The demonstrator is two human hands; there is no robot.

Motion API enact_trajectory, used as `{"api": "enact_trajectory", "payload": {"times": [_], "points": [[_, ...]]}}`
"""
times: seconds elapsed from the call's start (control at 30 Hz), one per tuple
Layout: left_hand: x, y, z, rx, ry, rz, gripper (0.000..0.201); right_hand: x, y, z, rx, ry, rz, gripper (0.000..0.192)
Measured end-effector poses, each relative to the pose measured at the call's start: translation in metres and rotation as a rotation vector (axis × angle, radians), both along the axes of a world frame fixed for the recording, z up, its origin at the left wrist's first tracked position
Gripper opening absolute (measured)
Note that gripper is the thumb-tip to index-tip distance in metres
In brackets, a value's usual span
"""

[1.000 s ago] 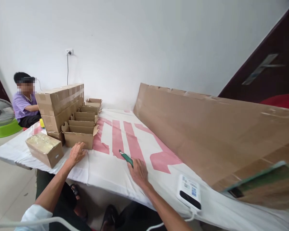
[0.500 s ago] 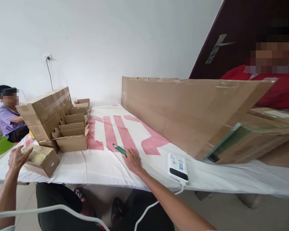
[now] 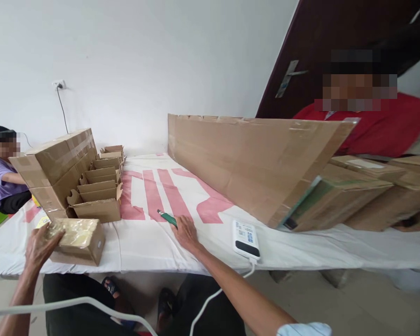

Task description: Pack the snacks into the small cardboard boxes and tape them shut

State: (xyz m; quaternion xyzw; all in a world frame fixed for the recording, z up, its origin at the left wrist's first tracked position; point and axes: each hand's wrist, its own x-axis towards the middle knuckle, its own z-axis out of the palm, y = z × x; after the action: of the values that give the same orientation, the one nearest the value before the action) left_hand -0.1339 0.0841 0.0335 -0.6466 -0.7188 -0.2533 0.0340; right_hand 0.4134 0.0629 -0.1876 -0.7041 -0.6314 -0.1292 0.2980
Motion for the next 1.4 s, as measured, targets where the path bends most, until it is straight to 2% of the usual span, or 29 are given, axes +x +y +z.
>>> {"api": "enact_trajectory", "payload": {"times": [0.1, 0.2, 0.33, 0.43, 0.53, 0.67, 0.83, 1.03, 1.13, 1.23, 1.4], "points": [[0.045, -0.021, -0.011, -0.009, -0.067, -0.054, 0.084, 0.001, 0.000, -0.001, 0.003, -0.003, -0.001, 0.016], [0.079, -0.039, -0.021, 0.027, -0.167, -0.188, 0.069, 0.002, 0.000, -0.003, 0.005, -0.006, -0.002, 0.018], [0.109, -0.055, -0.033, 0.009, -0.393, -0.384, 0.060, 0.005, -0.002, -0.006, 0.005, -0.015, 0.002, 0.023], [0.121, -0.058, -0.039, -0.030, -0.576, -0.452, 0.060, 0.007, -0.003, -0.008, 0.006, -0.023, 0.013, 0.024], [0.124, -0.056, -0.042, -0.031, -0.722, -0.462, 0.059, 0.008, -0.004, -0.010, 0.009, -0.030, 0.023, 0.023], [0.120, -0.055, -0.046, -0.088, -0.934, -0.440, 0.067, 0.009, -0.006, -0.012, 0.007, -0.028, 0.027, 0.020], [0.119, -0.057, -0.050, -0.126, -1.012, -0.428, 0.062, 0.010, -0.009, -0.012, 0.003, -0.018, 0.027, 0.019], [0.117, -0.054, -0.046, -0.145, -0.935, -0.485, 0.038, 0.010, -0.011, -0.011, 0.002, -0.015, 0.031, 0.022], [0.117, -0.051, -0.046, -0.142, -0.885, -0.500, 0.033, 0.010, -0.012, -0.011, 0.001, -0.012, 0.031, 0.023], [0.120, -0.050, -0.048, -0.138, -0.878, -0.460, 0.031, 0.010, -0.012, -0.011, -0.002, -0.009, 0.033, 0.024], [0.126, -0.056, -0.048, -0.033, -0.822, -0.471, 0.022, 0.009, -0.014, -0.011, -0.010, -0.006, 0.030, 0.024]]}}
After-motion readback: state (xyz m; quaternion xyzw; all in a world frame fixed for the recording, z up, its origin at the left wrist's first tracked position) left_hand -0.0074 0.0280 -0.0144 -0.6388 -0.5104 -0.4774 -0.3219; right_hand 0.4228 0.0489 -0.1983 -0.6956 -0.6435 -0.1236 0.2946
